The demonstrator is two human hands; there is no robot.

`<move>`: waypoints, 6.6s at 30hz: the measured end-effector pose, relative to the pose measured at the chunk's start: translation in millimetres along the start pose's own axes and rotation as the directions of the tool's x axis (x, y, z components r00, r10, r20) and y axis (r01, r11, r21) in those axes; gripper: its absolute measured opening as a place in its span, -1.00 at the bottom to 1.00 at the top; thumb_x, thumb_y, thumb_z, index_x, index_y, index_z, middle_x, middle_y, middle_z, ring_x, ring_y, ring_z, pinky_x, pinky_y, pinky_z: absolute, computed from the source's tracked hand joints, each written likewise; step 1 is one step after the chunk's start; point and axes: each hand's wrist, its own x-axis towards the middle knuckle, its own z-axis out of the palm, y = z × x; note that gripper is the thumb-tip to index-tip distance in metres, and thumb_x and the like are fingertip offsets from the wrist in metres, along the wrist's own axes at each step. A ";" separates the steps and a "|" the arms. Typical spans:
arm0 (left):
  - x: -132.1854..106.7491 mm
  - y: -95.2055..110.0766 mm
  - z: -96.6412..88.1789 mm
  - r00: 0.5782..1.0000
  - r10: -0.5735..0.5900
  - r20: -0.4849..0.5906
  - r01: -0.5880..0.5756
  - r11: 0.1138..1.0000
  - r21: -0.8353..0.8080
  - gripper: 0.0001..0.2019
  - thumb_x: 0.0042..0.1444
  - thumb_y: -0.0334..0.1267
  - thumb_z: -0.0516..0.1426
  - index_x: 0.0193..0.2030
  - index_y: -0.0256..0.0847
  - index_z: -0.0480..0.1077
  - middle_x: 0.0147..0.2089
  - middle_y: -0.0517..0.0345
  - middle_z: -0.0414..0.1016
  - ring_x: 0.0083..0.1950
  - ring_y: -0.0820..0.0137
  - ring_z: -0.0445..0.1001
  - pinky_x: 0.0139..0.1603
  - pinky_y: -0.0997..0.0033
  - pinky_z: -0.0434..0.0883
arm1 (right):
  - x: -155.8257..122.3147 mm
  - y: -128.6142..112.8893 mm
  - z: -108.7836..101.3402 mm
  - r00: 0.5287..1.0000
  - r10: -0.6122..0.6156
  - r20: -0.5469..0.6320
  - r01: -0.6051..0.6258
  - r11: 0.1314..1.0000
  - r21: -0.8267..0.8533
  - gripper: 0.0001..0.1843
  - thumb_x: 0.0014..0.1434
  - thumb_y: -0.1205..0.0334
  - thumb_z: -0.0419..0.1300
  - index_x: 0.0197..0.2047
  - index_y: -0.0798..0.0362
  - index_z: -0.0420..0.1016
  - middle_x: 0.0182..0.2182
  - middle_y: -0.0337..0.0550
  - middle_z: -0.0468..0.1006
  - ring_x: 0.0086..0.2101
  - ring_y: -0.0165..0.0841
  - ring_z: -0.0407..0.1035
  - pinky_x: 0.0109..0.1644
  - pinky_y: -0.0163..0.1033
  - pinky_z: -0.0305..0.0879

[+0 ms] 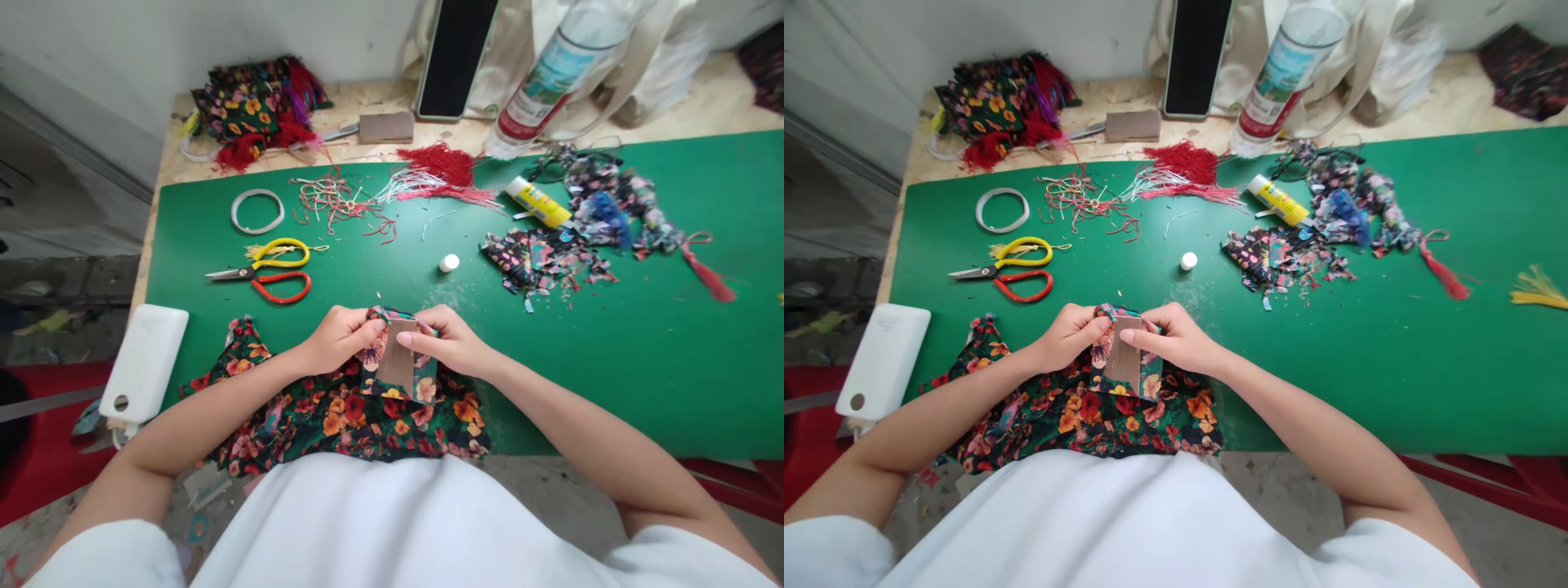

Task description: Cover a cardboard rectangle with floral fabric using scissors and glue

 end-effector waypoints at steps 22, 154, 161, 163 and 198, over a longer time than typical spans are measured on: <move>1.5 -0.3 -2.9 0.989 0.006 0.147 0.036 0.958 -0.284 -0.51 0.21 0.08 0.05 -0.57 -0.29 0.33 -0.66 0.29 0.19 -0.60 0.59 0.10 -0.56 0.56 0.13 | 2.2 2.3 -5.4 0.991 -0.084 0.101 0.087 0.996 -0.025 -0.48 0.13 -0.13 0.23 -0.61 0.09 0.25 -0.68 -0.38 0.16 -0.64 -0.57 0.16 -0.55 -0.44 0.27; -1.2 5.7 -1.5 0.972 -0.134 0.192 0.164 0.975 -0.151 -0.47 0.19 0.07 0.00 -0.66 -0.28 0.29 -0.70 0.20 0.32 -0.64 0.57 0.26 -0.56 0.57 0.17 | 5.1 1.4 -5.5 0.990 0.048 -0.131 -0.053 0.998 -0.033 -0.30 -0.01 -0.49 0.15 -0.54 0.08 0.30 -0.70 -0.33 0.25 -0.64 -0.52 0.12 -0.59 -0.38 0.07; 0.7 5.1 1.5 0.978 -0.175 0.111 0.203 0.914 -0.352 -0.41 0.09 0.27 0.05 -0.59 -0.29 0.34 -0.67 0.20 0.32 -0.63 0.56 0.26 -0.60 0.57 0.22 | 3.2 2.4 -8.8 0.989 -0.127 0.074 0.138 0.975 -0.172 -0.37 0.20 -0.30 0.08 -0.58 0.10 0.29 -0.64 -0.31 0.25 -0.54 -0.52 0.12 -0.45 -0.37 0.10; 0.8 3.6 1.5 0.981 -0.156 0.117 0.189 0.913 -0.362 -0.41 0.10 0.25 0.07 -0.58 -0.30 0.36 -0.67 0.19 0.34 -0.63 0.56 0.27 -0.59 0.57 0.23 | 2.8 5.1 -10.3 0.986 -0.131 0.103 0.150 0.965 -0.214 -0.36 0.23 -0.29 0.05 -0.58 0.10 0.27 -0.66 -0.32 0.24 -0.56 -0.53 0.09 -0.46 -0.37 0.06; -4.9 -0.1 4.7 0.974 -0.158 0.162 0.214 0.877 -0.430 -0.41 0.21 0.20 -0.01 -0.62 -0.27 0.28 -0.73 0.27 0.20 -0.68 0.59 0.14 -0.64 0.56 0.13 | 3.5 2.5 -13.0 0.927 -0.230 0.297 0.336 0.861 -0.382 -0.41 0.36 -0.16 -0.07 -0.57 0.06 0.18 -0.72 -0.38 0.14 -0.62 -0.55 0.01 -0.48 -0.36 -0.05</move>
